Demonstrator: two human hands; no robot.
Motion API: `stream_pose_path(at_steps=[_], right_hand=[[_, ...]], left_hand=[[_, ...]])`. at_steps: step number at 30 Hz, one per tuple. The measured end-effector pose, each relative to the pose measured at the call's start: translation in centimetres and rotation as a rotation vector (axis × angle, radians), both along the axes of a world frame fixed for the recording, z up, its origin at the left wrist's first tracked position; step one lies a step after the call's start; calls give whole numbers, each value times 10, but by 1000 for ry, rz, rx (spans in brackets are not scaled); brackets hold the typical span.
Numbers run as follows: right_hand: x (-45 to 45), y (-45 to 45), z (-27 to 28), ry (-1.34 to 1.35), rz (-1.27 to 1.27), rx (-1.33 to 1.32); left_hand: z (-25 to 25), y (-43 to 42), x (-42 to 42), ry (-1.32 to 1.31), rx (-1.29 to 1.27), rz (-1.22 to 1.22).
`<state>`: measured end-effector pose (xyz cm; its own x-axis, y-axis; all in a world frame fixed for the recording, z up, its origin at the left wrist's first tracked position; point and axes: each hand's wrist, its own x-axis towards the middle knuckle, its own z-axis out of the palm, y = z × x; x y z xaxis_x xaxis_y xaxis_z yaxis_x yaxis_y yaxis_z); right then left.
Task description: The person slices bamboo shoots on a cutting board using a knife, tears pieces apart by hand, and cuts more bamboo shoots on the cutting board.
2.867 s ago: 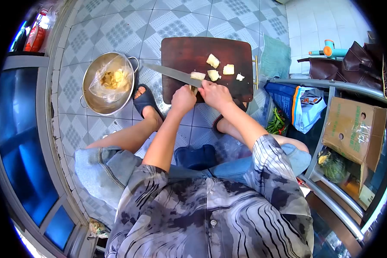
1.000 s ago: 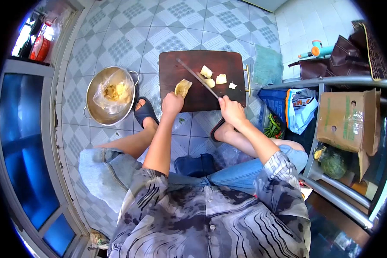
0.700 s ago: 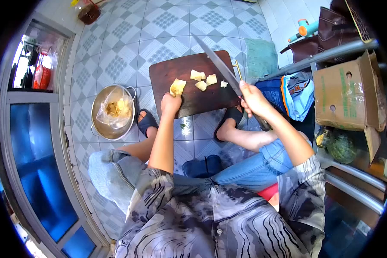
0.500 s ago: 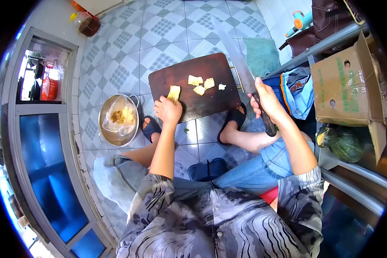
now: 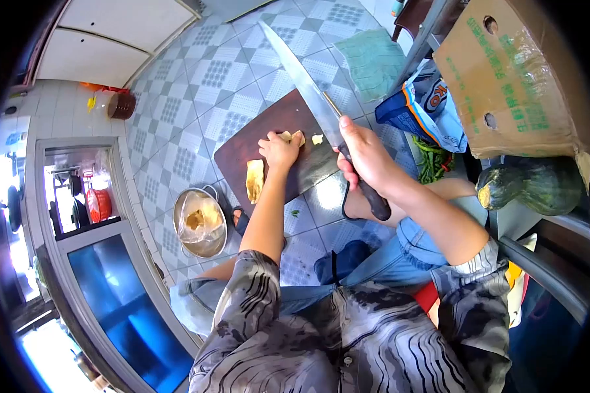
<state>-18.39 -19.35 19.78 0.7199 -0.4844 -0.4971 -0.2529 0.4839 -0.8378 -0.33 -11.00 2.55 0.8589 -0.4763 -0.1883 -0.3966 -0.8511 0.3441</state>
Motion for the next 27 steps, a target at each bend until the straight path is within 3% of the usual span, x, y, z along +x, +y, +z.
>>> stream_pose_path(at_steps=[2, 3, 4, 6, 7, 12, 14, 16, 19, 27], right_hand=[[3, -2, -3, -9, -41, 50], [5, -2, -4, -23, -75, 99], [6, -3, -5, -20, -73, 101], [6, -5, -6, -29, -108, 209], [6, -6, -7, -24, -117, 214], [7, -8, -3, -4, -142, 205], [7, -8, -2, 1, -153, 225], [8, -9, -6, -10, -176, 242], [9, -9, -6, -6, -201, 203], [10, -12, -8, -9, -203, 186]], left_hand=[[5, -11, -9, 41, 2, 35], [0, -16, -15, 8, 29, -49], [-3, -20, -17, -89, 134, -308], [-9, -23, -36, -108, 72, -190], [-12, -25, -41, -117, 108, -278], [-12, -28, -61, -59, -49, -269], [-42, -21, -58, -271, 72, -529], [-27, -15, -66, -237, -72, -422], [-29, -8, -59, -443, -64, -714], [-30, -8, -59, -426, -70, -626]])
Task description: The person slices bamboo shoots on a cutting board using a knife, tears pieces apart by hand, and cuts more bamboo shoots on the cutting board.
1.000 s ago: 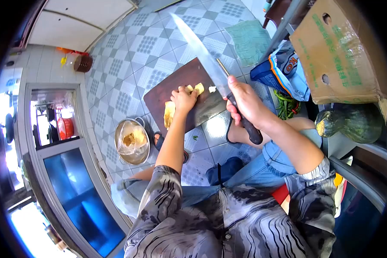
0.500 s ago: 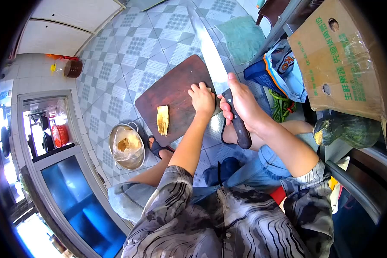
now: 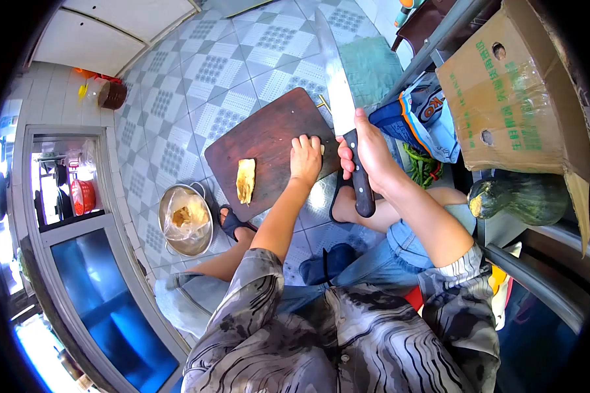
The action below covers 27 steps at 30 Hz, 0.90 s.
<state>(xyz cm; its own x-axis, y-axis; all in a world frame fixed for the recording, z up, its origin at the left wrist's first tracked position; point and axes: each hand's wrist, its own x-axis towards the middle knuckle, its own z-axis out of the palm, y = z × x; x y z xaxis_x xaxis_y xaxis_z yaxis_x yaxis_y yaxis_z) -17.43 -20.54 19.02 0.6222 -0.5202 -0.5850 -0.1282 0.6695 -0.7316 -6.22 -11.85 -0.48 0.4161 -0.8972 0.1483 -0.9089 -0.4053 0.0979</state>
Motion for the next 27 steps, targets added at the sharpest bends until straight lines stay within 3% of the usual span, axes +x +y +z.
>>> stream_pose_path(at_steps=[4, 11, 17, 19, 20, 23, 24, 26, 27], right_hand=[[1, 1, 0, 30, -5, 21], [3, 7, 3, 47, 23, -3], [2, 16, -7, 31, 104, -22], [3, 17, -8, 55, 107, -26], [3, 18, -7, 54, 110, -27], [4, 20, -5, 76, 117, 3], [4, 21, -5, 78, 120, 14], [3, 24, -4, 89, 134, 17], [2, 25, -6, 104, 144, 26]], left_hand=[[9, -6, -8, 49, 49, 213], [17, 12, 8, 186, 58, 245], [5, 26, 17, 349, -233, 398], [13, 29, 28, 673, -414, 580], [18, 30, 31, 956, -427, 714], [10, 43, 49, 1544, -694, 794], [21, 48, 51, 1537, -706, 801], [39, 60, 55, 1866, -849, 844], [41, 65, 59, 1855, -869, 853]])
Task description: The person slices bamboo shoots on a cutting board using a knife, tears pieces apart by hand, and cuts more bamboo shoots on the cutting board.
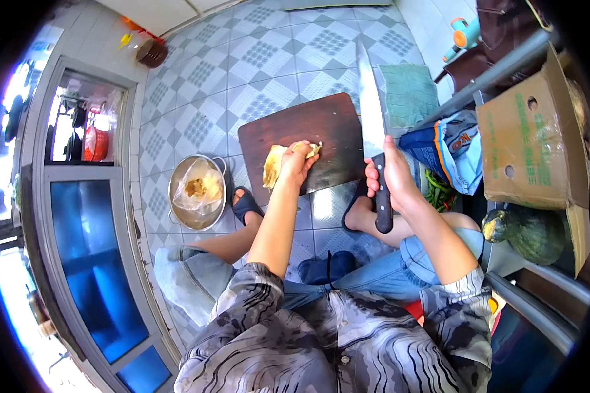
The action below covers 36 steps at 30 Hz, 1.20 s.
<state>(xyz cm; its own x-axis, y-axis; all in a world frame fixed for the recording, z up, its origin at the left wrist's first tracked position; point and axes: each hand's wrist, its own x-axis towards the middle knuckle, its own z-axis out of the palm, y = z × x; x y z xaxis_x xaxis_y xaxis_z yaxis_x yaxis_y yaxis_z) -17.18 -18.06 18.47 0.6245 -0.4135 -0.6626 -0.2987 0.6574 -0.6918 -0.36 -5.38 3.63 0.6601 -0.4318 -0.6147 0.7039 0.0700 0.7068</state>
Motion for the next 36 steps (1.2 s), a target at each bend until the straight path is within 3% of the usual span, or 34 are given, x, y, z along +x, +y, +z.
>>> stream_pose_path(at_steps=[4, 7, 14, 16, 20, 22, 23, 26, 27, 31, 32, 34, 36], right_hand=[[1, 9, -3, -3, 3, 32], [2, 14, -2, -9, 35, 38], [12, 22, 3, 46, 17, 60], [16, 24, 2, 31, 39, 48], [26, 30, 5, 72, 43, 47], [31, 33, 5, 85, 55, 15], [33, 35, 5, 100, 56, -7], [36, 37, 3, 116, 76, -61], [38, 37, 2, 144, 65, -44], [48, 35, -1, 205, 72, -25], [52, 33, -2, 209, 76, -24], [57, 33, -4, 187, 111, 10], [62, 32, -5, 188, 129, 15]], left_hand=[[2, 20, 13, 172, -83, 104], [9, 53, 31, 332, -340, 207], [-8, 218, 128, 345, -629, 586], [-16, 250, 151, 202, -468, 752], [-68, 296, 185, 123, -252, 760], [-74, 299, 192, 148, 165, 785], [-77, 301, 195, 151, 164, 790], [-39, 283, 188, 87, 578, 631], [-44, 288, 193, 93, 580, 635], [-77, 323, 239, 143, 690, 239], [-68, 320, 241, 186, 685, 111], [-46, 303, 240, 152, 752, 161], [-18, 281, 245, 55, 984, -37]])
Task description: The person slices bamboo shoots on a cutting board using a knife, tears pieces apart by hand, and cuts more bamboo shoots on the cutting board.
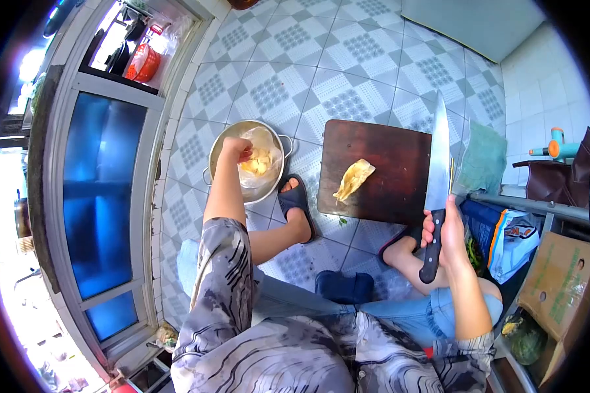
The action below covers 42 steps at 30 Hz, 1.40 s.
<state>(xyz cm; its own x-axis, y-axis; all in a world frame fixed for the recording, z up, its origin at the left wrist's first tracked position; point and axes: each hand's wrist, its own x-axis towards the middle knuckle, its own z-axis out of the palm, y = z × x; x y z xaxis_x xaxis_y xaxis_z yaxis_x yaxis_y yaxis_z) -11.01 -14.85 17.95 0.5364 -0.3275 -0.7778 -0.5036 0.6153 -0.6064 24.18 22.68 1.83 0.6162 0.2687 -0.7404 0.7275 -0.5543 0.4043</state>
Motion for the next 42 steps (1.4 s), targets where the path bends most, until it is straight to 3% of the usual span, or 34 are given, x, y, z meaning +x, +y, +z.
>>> stream_pose_path(at_steps=[2, 6, 8, 10, 12, 16, 17, 20, 24, 26, 27, 28, 30, 32, 36, 42], right_hand=[[4, -1, 1, -8, 18, -2], [3, -2, 1, -66, 10, 21], [-4, -2, 0, -92, 24, 13], [-12, -4, 2, -85, 42, -3], [-19, -4, 5, -74, 36, 10], [-35, -7, 9, -143, -8, 5], [-39, -8, 11, -153, -23, 2], [-49, -12, 16, -203, -58, -20], [-58, -11, 31, -251, -91, 101], [-63, -9, 34, -249, -64, 163], [-65, -6, 35, -260, -42, 116], [-66, -4, 36, -270, -15, 66], [-67, -2, 32, -273, 51, -95], [-67, 0, 29, -339, 114, -239], [-65, 3, 33, -321, 290, -535], [-56, -3, 44, -456, 193, -426]], left_hand=[[20, -18, -8, -92, -9, 24], [34, -49, -4, -291, 50, -380], [33, -85, -19, -491, -45, -530], [56, -129, -62, -546, -44, -744], [38, -159, -98, -608, -46, -934], [27, -202, -173, -524, 97, -1043], [5, -202, -180, -514, 191, -1047], [24, -213, -205, -448, 291, -856], [4, -204, -209, -336, 152, -804], [-6, -205, -215, -416, -102, -546], [-9, -209, -221, -393, -397, -382], [8, -216, -225, -388, -403, -395], [75, -235, -238, -134, -810, -158], [109, -244, -245, -95, -1043, -148], [154, -248, -261, -56, -1223, -205], [171, -249, -293, -167, -1210, -280]])
